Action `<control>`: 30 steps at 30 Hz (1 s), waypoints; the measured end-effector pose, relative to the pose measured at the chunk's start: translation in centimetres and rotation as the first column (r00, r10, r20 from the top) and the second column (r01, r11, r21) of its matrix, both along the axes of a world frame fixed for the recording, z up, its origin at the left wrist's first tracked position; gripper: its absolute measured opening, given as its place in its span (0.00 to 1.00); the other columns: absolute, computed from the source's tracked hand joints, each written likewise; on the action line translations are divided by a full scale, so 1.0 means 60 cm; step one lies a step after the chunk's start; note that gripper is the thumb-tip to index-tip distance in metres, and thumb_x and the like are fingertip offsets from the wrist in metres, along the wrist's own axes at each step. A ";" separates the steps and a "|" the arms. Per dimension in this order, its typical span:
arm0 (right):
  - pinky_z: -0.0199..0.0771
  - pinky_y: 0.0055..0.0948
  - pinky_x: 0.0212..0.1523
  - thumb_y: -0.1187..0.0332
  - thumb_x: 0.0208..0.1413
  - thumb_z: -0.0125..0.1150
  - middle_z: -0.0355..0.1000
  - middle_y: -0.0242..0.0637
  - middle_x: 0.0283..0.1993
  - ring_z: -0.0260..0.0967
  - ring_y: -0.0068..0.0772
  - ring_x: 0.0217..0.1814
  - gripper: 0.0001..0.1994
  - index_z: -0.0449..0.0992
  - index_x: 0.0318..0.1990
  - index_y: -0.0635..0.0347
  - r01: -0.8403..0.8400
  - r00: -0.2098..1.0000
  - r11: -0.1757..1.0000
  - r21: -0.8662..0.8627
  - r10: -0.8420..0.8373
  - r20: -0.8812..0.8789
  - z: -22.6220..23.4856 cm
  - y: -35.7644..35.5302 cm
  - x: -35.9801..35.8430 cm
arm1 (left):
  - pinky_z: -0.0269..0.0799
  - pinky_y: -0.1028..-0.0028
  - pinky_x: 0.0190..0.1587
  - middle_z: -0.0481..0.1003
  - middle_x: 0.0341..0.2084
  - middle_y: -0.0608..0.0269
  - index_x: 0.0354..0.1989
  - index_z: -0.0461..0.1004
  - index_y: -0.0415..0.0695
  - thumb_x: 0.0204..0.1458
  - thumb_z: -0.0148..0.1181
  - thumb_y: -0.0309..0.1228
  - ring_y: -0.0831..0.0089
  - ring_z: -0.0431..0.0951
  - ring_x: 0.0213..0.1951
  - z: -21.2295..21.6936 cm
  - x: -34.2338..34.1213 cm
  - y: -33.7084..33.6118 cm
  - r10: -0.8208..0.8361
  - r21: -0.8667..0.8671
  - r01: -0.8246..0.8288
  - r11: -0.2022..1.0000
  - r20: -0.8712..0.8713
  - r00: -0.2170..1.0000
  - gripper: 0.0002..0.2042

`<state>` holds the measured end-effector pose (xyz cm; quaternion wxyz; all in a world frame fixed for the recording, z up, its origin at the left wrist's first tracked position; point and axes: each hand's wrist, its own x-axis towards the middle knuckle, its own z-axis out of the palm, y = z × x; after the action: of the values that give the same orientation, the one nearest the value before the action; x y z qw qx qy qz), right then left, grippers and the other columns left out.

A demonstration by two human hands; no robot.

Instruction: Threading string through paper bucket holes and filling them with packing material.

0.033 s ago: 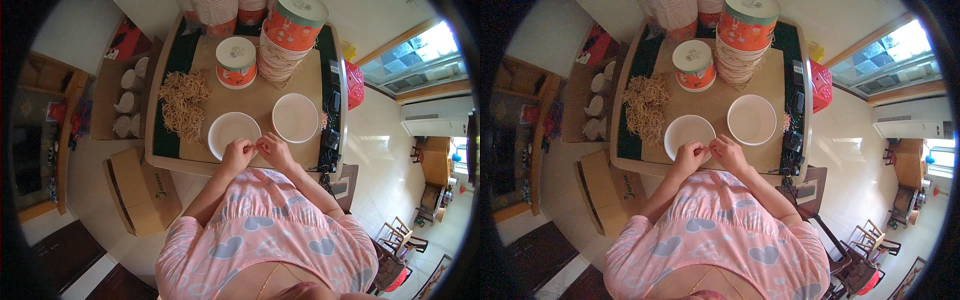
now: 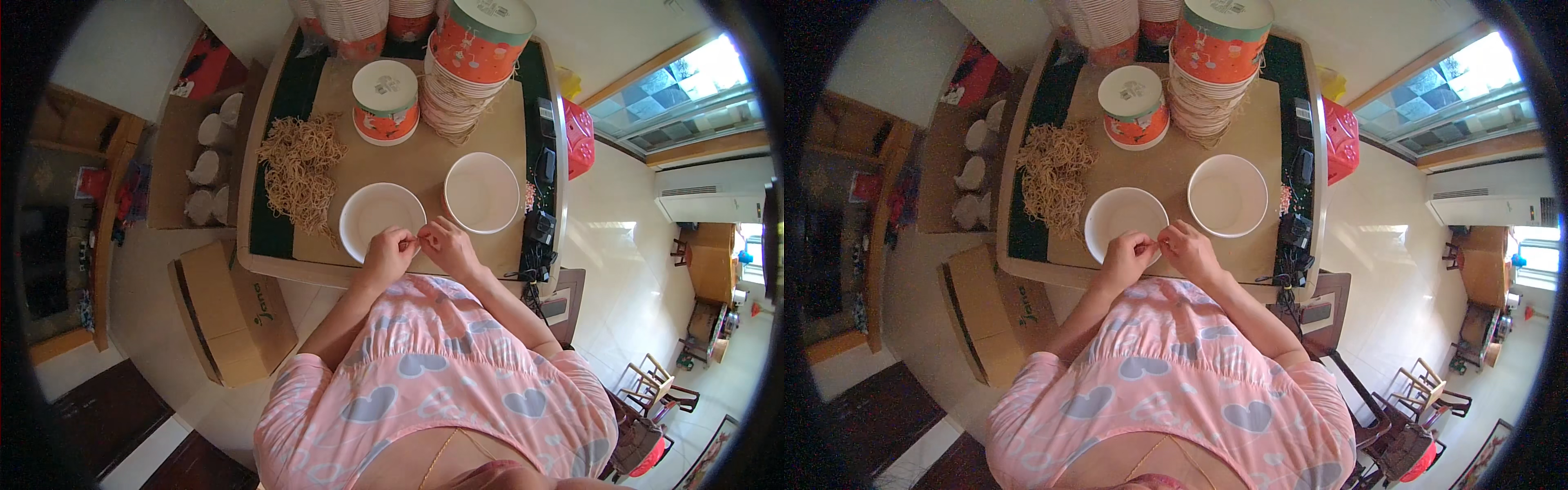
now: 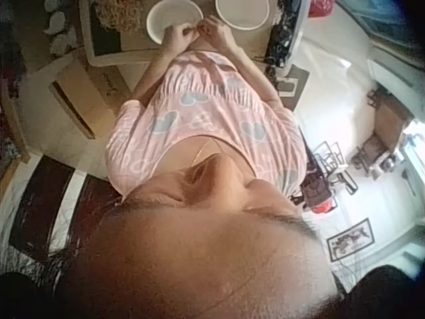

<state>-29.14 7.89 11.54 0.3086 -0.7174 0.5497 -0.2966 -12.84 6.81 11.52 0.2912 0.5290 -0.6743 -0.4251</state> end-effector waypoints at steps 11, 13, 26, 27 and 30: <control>0.68 0.32 0.28 0.76 0.42 0.60 0.66 0.39 0.28 0.67 0.39 0.28 0.06 0.71 0.30 0.61 0.036 0.999 0.999 -0.040 -0.035 0.015 -0.050 0.004 -0.012 | 0.66 0.71 0.25 0.70 0.18 0.55 0.22 0.71 0.35 0.44 0.58 0.25 0.66 0.72 0.21 0.046 -0.019 0.020 -0.099 0.072 0.109 0.991 -0.132 0.986 0.06; 0.68 0.32 0.28 0.76 0.41 0.59 0.66 0.40 0.28 0.67 0.40 0.29 0.06 0.71 0.29 0.62 0.030 0.999 0.999 -0.025 -0.029 0.026 -0.052 0.000 -0.011 | 0.64 0.73 0.24 0.69 0.17 0.58 0.23 0.72 0.35 0.45 0.59 0.25 0.70 0.70 0.20 0.046 -0.021 0.021 -0.090 0.072 0.102 0.992 -0.153 0.984 0.05; 0.69 0.41 0.36 0.74 0.45 0.51 0.69 0.41 0.32 0.67 0.47 0.39 0.05 0.68 0.32 0.58 -0.043 0.975 0.988 -0.147 0.009 -0.223 -0.032 -0.160 0.027 | 0.60 0.86 0.23 0.68 0.17 0.74 0.31 0.77 0.39 0.54 0.53 0.31 0.88 0.65 0.21 0.035 0.035 -0.030 0.194 0.354 -0.042 0.934 -0.405 0.893 0.09; 0.69 0.41 0.36 0.74 0.45 0.51 0.69 0.41 0.32 0.67 0.47 0.39 0.05 0.68 0.32 0.58 -0.046 0.975 0.987 -0.156 0.010 -0.224 -0.034 -0.180 0.032 | 0.58 0.86 0.19 0.66 0.16 0.75 0.31 0.75 0.41 0.55 0.52 0.32 0.88 0.63 0.19 0.014 0.041 -0.032 0.247 0.429 -0.032 0.903 -0.455 0.855 0.08; 0.70 0.40 0.38 0.75 0.43 0.52 0.69 0.41 0.33 0.67 0.46 0.41 0.05 0.69 0.30 0.58 -0.182 0.948 0.954 -0.237 0.106 -0.301 -0.041 -0.232 0.043 | 0.52 0.85 0.16 0.64 0.15 0.75 0.30 0.71 0.43 0.55 0.51 0.33 0.87 0.60 0.16 0.015 0.051 -0.039 0.474 0.685 0.043 0.727 -0.547 0.689 0.08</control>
<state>-26.53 -6.03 9.09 0.1495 -0.8255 0.4901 -0.2367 -9.77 4.48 12.42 0.3699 0.4780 -0.2509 -0.7561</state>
